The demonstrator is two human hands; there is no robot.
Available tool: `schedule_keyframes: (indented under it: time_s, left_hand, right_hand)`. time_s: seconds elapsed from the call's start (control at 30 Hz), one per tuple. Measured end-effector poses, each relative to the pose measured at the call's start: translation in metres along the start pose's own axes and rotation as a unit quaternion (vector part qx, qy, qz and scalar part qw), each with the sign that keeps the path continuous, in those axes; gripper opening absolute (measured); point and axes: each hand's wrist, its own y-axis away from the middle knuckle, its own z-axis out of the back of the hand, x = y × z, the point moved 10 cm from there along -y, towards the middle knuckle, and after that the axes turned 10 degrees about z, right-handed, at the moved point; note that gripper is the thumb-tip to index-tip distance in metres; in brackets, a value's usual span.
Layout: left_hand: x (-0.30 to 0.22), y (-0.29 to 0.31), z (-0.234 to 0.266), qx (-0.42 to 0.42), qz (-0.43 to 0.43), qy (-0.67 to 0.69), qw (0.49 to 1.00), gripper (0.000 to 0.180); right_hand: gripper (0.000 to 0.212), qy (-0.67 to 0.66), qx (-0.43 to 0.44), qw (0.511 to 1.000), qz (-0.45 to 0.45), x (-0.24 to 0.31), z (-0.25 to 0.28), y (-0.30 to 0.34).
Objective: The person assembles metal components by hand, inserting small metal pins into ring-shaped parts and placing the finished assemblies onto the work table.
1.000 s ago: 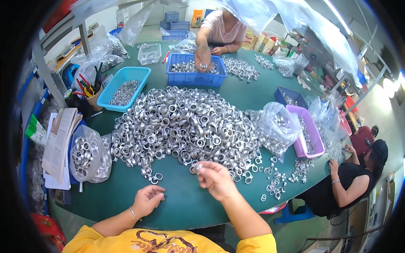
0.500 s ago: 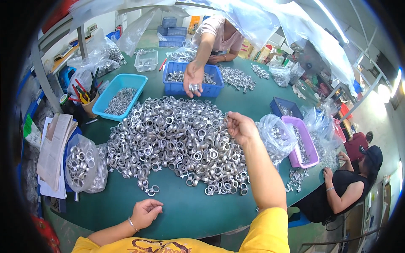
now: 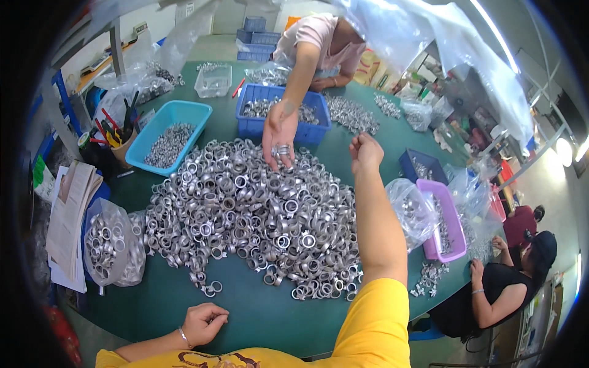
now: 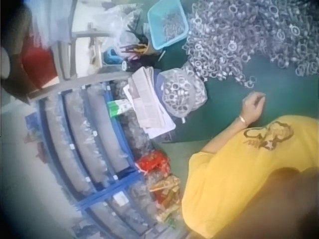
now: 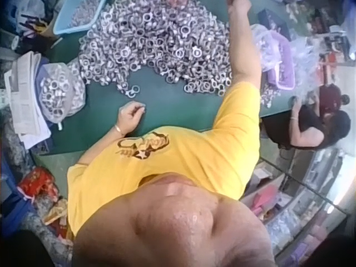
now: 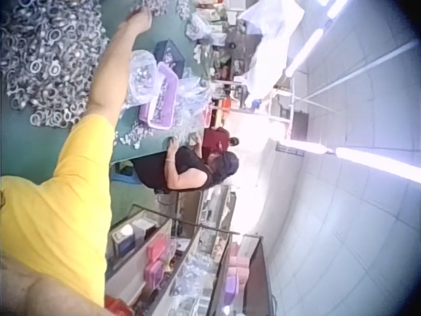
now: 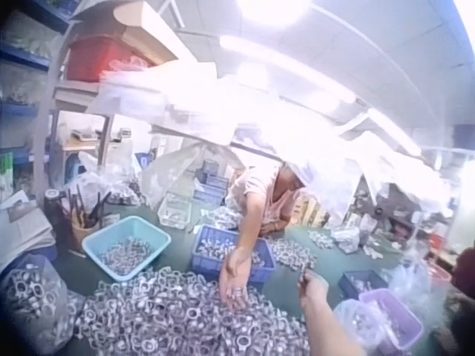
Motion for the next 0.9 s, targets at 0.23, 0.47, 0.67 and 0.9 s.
schedule_keyframes:
  time_s: [0.23,0.47,0.67,0.9]
  left_hand:
    - [-0.008,0.002,0.002,0.005,-0.027,-0.021,0.999,0.007]
    - [-0.014,0.000,0.000,-0.009,-0.057,-0.025,0.998,0.007]
    - [-0.011,0.003,0.002,-0.023,-0.081,-0.024,0.996,0.008]
    - [-0.003,0.005,-0.003,-0.022,-0.070,-0.017,0.997,0.011]
  right_hand:
    - [0.016,0.221,0.283,0.920,0.155,0.039,-0.109,0.119]
    - [0.029,0.414,0.418,0.747,0.308,0.031,-0.151,0.164]
    - [0.024,0.457,0.425,0.728,0.282,0.038,-0.168,0.193]
    - [0.019,0.270,0.283,0.916,0.084,0.046,-0.109,0.193]
